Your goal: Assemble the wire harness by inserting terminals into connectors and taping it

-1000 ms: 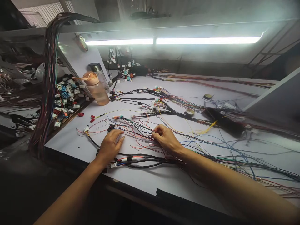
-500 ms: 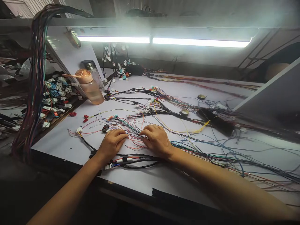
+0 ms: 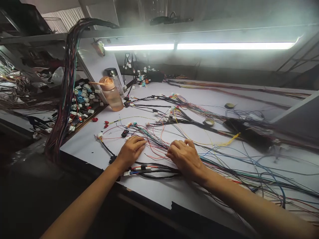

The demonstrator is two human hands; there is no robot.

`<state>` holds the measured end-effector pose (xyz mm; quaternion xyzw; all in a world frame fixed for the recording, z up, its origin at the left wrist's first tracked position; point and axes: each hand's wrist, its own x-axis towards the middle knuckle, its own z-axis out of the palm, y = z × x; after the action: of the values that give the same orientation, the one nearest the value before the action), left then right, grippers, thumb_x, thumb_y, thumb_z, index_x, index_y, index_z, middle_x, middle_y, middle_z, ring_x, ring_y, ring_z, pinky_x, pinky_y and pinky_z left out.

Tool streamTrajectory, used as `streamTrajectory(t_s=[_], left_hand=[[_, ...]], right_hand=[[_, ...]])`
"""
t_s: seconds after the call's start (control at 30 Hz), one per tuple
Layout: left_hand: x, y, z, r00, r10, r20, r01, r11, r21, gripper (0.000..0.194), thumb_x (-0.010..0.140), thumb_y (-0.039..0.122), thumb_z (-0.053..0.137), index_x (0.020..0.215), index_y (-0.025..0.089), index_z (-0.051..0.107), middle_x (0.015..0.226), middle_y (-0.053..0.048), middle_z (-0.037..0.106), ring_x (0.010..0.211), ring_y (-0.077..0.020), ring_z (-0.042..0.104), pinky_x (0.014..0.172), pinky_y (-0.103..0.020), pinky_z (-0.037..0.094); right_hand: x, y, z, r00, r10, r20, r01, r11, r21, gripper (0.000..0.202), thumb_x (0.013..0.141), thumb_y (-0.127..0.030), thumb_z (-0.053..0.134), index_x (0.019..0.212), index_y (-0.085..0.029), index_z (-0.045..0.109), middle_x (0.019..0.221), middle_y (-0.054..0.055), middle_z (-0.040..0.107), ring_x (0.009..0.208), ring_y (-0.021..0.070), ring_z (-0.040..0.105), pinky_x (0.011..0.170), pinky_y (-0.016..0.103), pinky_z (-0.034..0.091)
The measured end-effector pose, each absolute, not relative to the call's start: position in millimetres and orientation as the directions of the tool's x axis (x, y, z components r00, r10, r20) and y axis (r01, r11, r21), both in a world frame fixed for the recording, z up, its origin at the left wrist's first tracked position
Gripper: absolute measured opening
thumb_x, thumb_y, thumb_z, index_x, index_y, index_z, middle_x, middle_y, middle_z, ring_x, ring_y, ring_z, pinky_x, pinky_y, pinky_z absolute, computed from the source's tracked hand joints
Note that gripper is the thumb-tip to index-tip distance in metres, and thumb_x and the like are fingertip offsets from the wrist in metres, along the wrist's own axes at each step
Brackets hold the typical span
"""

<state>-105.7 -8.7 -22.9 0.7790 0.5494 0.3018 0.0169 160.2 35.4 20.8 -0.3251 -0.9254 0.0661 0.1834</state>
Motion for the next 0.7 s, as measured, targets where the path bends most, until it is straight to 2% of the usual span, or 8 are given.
streamTrajectory(t_s=[0.07, 0.13, 0.23, 0.33, 0.5, 0.6, 0.7], left_hand=[[-106.5, -9.1, -23.6, 0.206, 0.87, 0.447, 0.846, -0.388, 0.366, 0.024, 0.092, 0.025, 0.049, 0.107, 0.022, 0.068, 0.11, -0.01, 0.066, 0.106, -0.022, 0.06, 0.095, -0.044, 0.049], [-106.9, -9.6, -23.6, 0.195, 0.873, 0.448, 0.853, -0.376, 0.362, 0.024, 0.092, 0.027, 0.049, 0.106, 0.022, 0.069, 0.112, -0.01, 0.066, 0.107, -0.0225, 0.06, 0.096, -0.044, 0.049], [-106.9, -10.0, -23.2, 0.184, 0.874, 0.449, 0.861, -0.364, 0.356, 0.024, 0.092, 0.028, 0.05, 0.107, 0.022, 0.069, 0.113, -0.01, 0.066, 0.108, -0.0225, 0.06, 0.097, -0.044, 0.049], [-107.4, -10.0, -23.9, 0.184, 0.878, 0.442, 0.868, -0.356, 0.346, 0.025, 0.092, 0.028, 0.05, 0.107, 0.022, 0.069, 0.114, -0.01, 0.066, 0.109, -0.0223, 0.06, 0.097, -0.043, 0.05], [-110.4, -8.9, -26.9, 0.186, 0.877, 0.442, 0.87, -0.356, 0.34, 0.026, 0.092, 0.03, 0.05, 0.107, 0.022, 0.069, 0.115, -0.01, 0.065, 0.109, -0.0233, 0.059, 0.098, -0.045, 0.049], [-111.8, -7.6, -27.5, 0.193, 0.876, 0.441, 0.874, -0.358, 0.328, 0.026, 0.092, 0.031, 0.049, 0.108, 0.023, 0.069, 0.116, -0.009, 0.065, 0.11, -0.0232, 0.059, 0.098, -0.044, 0.048], [-112.2, -6.7, -27.1, 0.211, 0.87, 0.445, 0.875, -0.372, 0.312, 0.026, 0.092, 0.031, 0.049, 0.107, 0.022, 0.069, 0.113, -0.01, 0.065, 0.109, -0.0229, 0.06, 0.098, -0.043, 0.049]], right_hand=[[178.1, 33.6, 22.1, -0.679, 0.669, 0.304, 0.578, 0.742, -0.341, 0.021, 0.097, -0.027, 0.045, 0.083, -0.021, 0.059, 0.086, 0.004, 0.064, 0.08, 0.0162, 0.055, 0.085, 0.036, 0.027], [197.3, 34.2, 21.1, -0.619, 0.737, 0.272, 0.568, 0.659, -0.492, 0.025, 0.097, -0.031, 0.041, 0.081, -0.021, 0.057, 0.086, 0.004, 0.063, 0.08, 0.0169, 0.055, 0.083, 0.035, 0.032], [224.8, 36.8, 16.3, -0.499, 0.858, 0.123, 0.519, 0.41, -0.75, 0.031, 0.095, -0.044, 0.038, 0.079, -0.023, 0.054, 0.079, 0.004, 0.059, 0.073, 0.018, 0.053, 0.071, 0.032, 0.04], [243.4, 36.5, 13.2, -0.421, 0.906, -0.034, 0.432, 0.168, -0.886, 0.038, 0.092, -0.055, 0.04, 0.082, -0.023, 0.057, 0.075, 0.003, 0.057, 0.068, 0.0169, 0.05, 0.065, 0.029, 0.042], [243.6, 30.0, 26.8, -0.483, 0.868, -0.12, 0.332, 0.054, -0.942, 0.038, 0.088, -0.057, 0.049, 0.081, -0.021, 0.059, 0.075, 0.001, 0.06, 0.067, 0.0145, 0.053, 0.066, 0.027, 0.043], [232.2, 28.3, 39.0, -0.508, 0.857, -0.084, 0.353, 0.118, -0.928, 0.037, 0.09, -0.055, 0.047, 0.09, -0.021, 0.062, 0.079, 0.002, 0.064, 0.074, 0.0153, 0.058, 0.07, 0.027, 0.044], [219.3, 25.9, 40.6, -0.48, 0.877, -0.003, 0.484, 0.262, -0.835, 0.038, 0.089, -0.056, 0.051, 0.098, -0.022, 0.065, 0.084, 0.003, 0.067, 0.074, 0.0163, 0.059, 0.069, 0.029, 0.042]])
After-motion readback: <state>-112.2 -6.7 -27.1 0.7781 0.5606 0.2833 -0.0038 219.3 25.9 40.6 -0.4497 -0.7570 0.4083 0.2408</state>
